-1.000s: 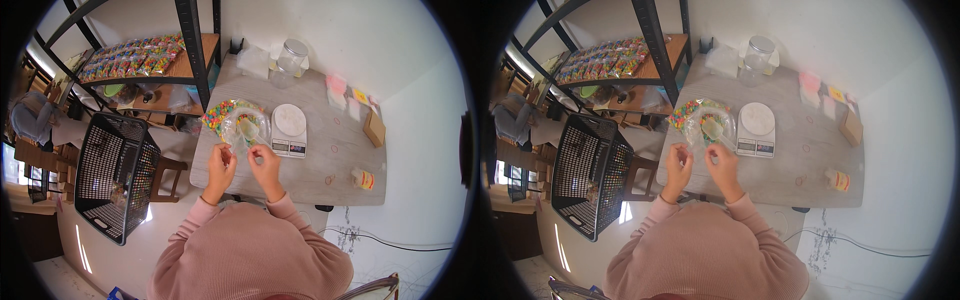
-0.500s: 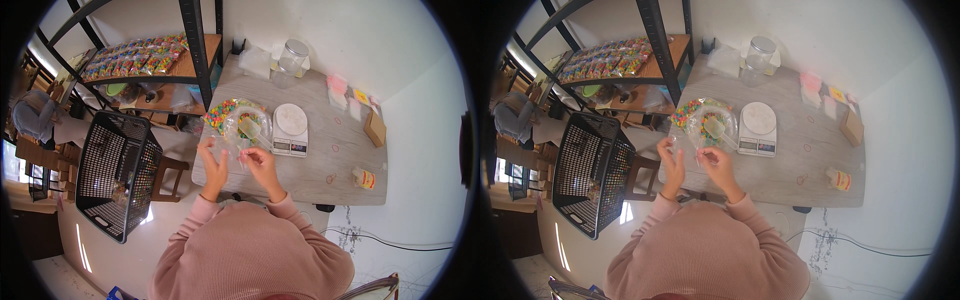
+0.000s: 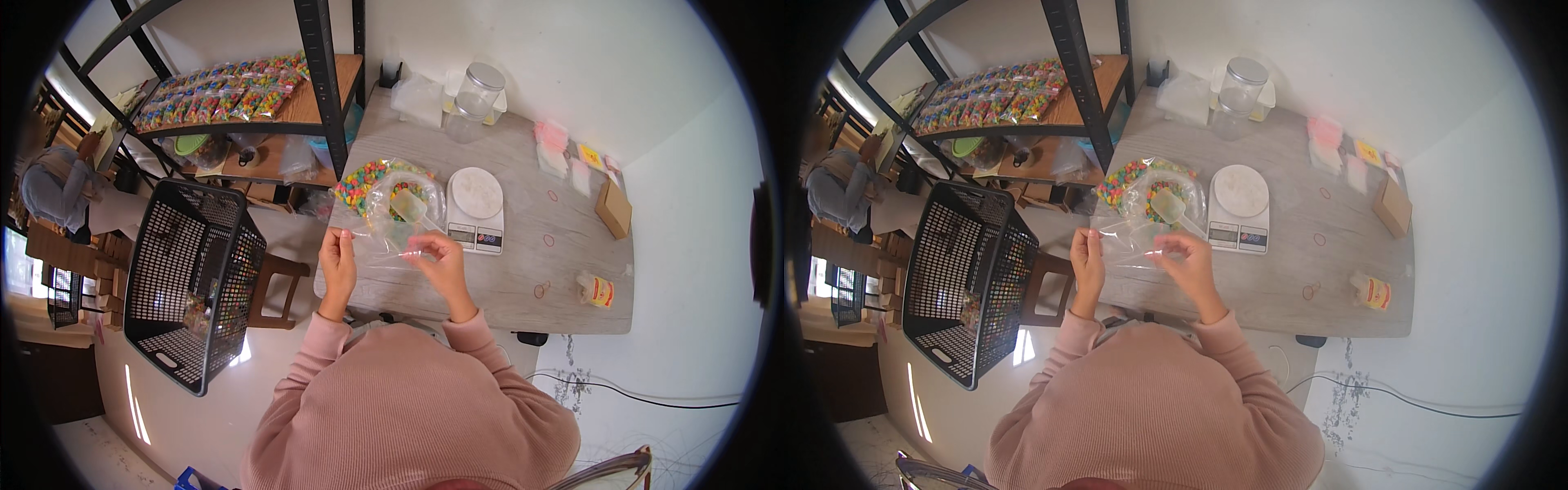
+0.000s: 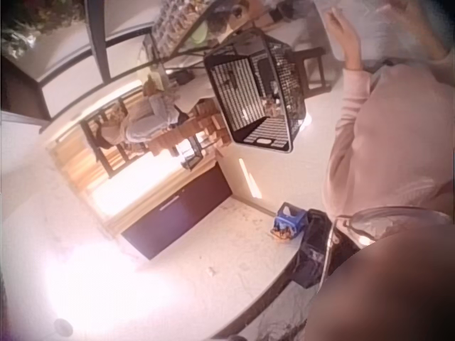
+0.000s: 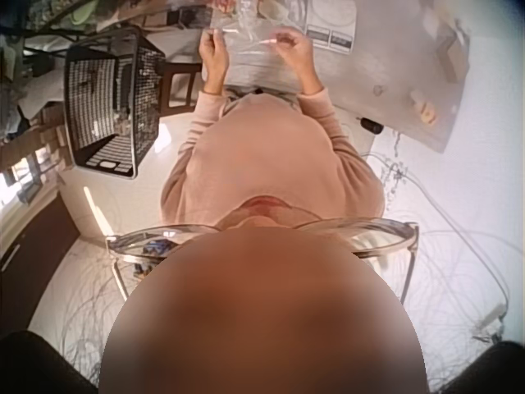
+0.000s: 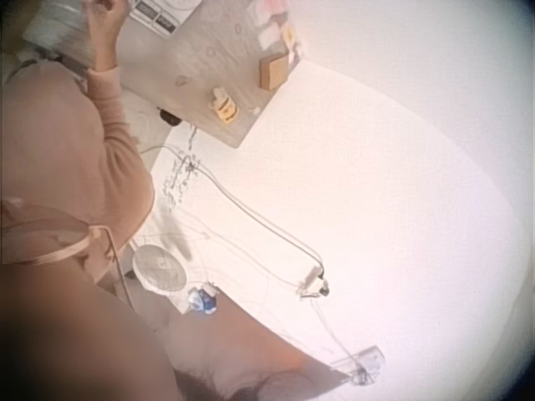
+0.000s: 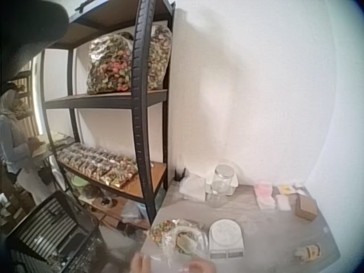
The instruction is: The person scoops colorful candies from a large bag into small plastic bags using a scoop and a digital scale. They weigh each portion, adjust the amount as needed, and place the filled bags into a black basket.
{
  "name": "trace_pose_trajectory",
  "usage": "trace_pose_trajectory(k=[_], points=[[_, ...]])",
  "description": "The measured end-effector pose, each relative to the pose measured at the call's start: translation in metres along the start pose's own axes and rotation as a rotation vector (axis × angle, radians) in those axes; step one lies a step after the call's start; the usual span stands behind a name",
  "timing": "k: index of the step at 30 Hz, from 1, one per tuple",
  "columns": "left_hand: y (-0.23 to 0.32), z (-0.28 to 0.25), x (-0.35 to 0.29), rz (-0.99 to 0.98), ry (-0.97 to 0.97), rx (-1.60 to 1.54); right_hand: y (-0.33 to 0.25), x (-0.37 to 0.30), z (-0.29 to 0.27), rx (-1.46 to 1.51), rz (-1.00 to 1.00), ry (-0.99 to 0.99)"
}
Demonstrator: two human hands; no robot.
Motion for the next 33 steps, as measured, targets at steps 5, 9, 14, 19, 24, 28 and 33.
trace_pose_trajectory(k=[5, 9, 14, 19, 24, 28, 33], points=[[0.000, -0.002, -0.003, -0.033, -0.020, 0.019, 0.004, 0.002, -0.004, 0.015, -0.006, 0.009], [-0.012, -0.006, 0.000, -0.110, -0.027, 0.043, 0.009, 0.002, -0.005, -0.006, 0.027, 0.053], [0.023, -0.008, 0.007, 0.157, -0.083, 0.328, -0.001, 0.001, -0.007, -0.266, -0.023, 0.082], [0.050, 0.047, -0.018, 0.339, -0.637, 0.599, -0.003, 0.002, 0.009, -0.496, -0.049, -0.075], [0.034, 0.062, -0.025, 0.202, -0.806, 0.588, 0.001, -0.001, 0.014, -0.554, 0.018, -0.115], [0.016, 0.061, -0.026, 0.073, -0.817, 0.459, 0.008, -0.002, 0.010, -0.542, 0.093, -0.133], [0.012, 0.060, -0.022, 0.102, -0.790, 0.460, 0.015, -0.002, 0.006, -0.454, 0.134, -0.133]])
Point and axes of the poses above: each hand's wrist, its own x-axis towards the middle knuckle, its own z-axis out of the palm, y = z × x, the point moved 8 cm from there along x, towards the middle knuckle, and after that the axes turned 3 degrees about -y, right-handed, at the moved point
